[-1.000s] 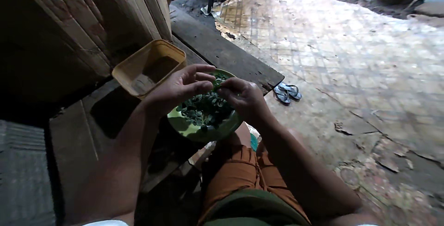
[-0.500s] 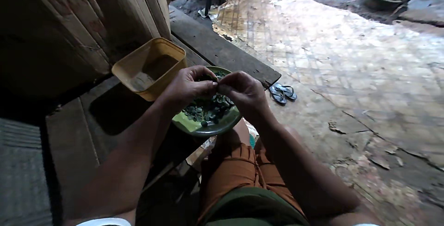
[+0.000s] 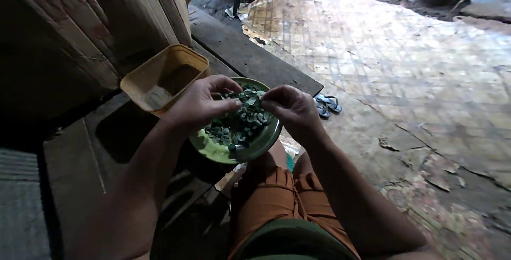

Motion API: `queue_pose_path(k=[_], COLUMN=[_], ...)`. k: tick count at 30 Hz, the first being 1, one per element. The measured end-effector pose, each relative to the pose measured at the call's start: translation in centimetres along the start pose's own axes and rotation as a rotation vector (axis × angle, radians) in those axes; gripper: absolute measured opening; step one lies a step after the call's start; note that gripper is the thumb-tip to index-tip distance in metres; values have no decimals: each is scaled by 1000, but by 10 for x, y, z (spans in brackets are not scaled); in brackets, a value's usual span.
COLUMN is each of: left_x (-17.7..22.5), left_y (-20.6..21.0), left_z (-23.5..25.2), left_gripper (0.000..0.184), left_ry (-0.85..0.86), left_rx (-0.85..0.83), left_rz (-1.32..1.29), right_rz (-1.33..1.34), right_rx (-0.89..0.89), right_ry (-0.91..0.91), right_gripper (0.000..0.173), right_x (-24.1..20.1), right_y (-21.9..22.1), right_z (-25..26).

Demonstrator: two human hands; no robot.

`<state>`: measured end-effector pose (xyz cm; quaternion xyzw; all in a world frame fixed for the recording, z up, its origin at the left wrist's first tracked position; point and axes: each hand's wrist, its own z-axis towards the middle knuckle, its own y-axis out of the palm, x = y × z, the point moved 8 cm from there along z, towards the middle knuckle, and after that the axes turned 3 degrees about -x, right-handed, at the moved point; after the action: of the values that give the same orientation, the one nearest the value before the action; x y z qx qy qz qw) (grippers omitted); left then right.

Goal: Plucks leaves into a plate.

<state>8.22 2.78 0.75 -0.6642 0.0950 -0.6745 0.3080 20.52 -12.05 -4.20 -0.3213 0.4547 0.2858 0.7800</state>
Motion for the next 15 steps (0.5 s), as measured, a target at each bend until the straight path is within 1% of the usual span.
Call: queue_pose_path(k=[2,3,5,7,8,11,13,15], left_x=[7,9,12,11,11,10,10,11], left_y=[8,11,17,19,17,11,9,10], left_z=[-1,-1,-2,-2,-1,-2,-2,-2], left_gripper=[34,34,24,11,9,9,8,7], left_ry=[79,127,169,152,142,107,108,120], left_rx=[-31,-30,-7,36,57,87,100,108], left_rz=[116,158,242,319,341,361,356,354], right_rz=[-30,-48,-74,-89,-96,-104,-121,-164], right_rx=[-37,-50,-76,-88,-87,-72,-78,-88], right_ry=[-40,-48,-85,-110,-111,-104,-59,-33], right_gripper=[12,12,12,11,11,16,22,22], right_x=[-5,-7,-11,-14,-15,-16,-16,-18], right_y=[5,7,13,17,17,14,12,14], right_z=[2,3,5,6,7,9,10,11])
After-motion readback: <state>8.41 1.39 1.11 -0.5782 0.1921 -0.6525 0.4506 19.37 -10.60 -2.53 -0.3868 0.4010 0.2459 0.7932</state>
